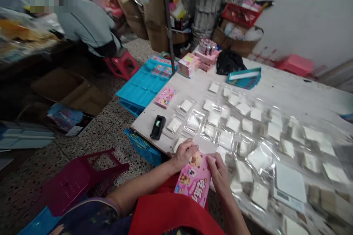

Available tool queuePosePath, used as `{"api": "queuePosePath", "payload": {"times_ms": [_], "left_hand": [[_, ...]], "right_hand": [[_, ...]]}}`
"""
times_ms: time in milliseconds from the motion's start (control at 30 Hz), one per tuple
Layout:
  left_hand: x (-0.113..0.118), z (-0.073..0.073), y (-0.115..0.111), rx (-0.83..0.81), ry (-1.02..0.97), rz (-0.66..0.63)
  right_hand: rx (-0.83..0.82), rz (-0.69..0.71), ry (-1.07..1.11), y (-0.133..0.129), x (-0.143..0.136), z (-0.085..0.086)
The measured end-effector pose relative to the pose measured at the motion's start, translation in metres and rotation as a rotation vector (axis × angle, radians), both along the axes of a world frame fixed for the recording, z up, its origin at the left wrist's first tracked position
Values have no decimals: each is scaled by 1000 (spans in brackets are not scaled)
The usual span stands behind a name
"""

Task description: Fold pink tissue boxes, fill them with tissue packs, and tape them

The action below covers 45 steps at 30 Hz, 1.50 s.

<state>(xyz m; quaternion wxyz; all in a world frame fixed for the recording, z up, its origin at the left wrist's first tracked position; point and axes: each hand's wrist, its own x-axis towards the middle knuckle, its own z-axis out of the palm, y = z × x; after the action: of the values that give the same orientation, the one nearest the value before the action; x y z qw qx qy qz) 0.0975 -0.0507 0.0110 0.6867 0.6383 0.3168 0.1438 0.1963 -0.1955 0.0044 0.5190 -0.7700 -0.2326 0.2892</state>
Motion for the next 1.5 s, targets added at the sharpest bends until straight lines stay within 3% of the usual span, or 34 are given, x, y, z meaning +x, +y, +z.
{"api": "queuePosePath", "payload": {"times_ms": [100,167,233,300,400,500,567,633,800,900,967,1033,1133,1200,1267,1367,1500], "left_hand": [[-5,-18,3,-36,-80,154],[-9,-22,12,-64,-65,143],[-11,-13,26,-31,-18,8],[-13,3,43,52,-8,-222],[-12,21,63,131,-13,-527],[-12,18,70,74,45,-456],[-15,12,67,-30,77,-334],[-18,8,65,-140,89,-281],[-13,9,84,-99,147,-421],[-9,13,102,-41,172,-570],[-12,13,104,-45,152,-613],[-23,11,91,-70,125,-506],[-45,8,48,-24,99,-52],[-57,7,23,35,62,175],[-64,5,17,48,14,199],[-74,-11,50,33,21,226],[-103,-64,120,49,377,517]], "right_hand": [[123,-119,69,10,-4,-10],[168,-164,150,17,-7,-11],[107,-82,169,22,-7,-4],[7,51,160,28,-4,9],[45,104,205,37,-2,20],[103,57,-101,43,-9,18],[53,144,-304,44,-15,16],[-1,285,-373,46,-18,17],[-2,428,-216,57,-2,19],[43,432,-89,63,5,17],[72,356,-7,63,2,11],[78,210,78,59,-7,5],[58,0,179,54,-22,-2],[41,-53,262,55,-28,-3],[-11,-2,412,64,-26,-2],[-126,166,616,93,-16,-7],[-256,367,455,146,-19,-41]]}}
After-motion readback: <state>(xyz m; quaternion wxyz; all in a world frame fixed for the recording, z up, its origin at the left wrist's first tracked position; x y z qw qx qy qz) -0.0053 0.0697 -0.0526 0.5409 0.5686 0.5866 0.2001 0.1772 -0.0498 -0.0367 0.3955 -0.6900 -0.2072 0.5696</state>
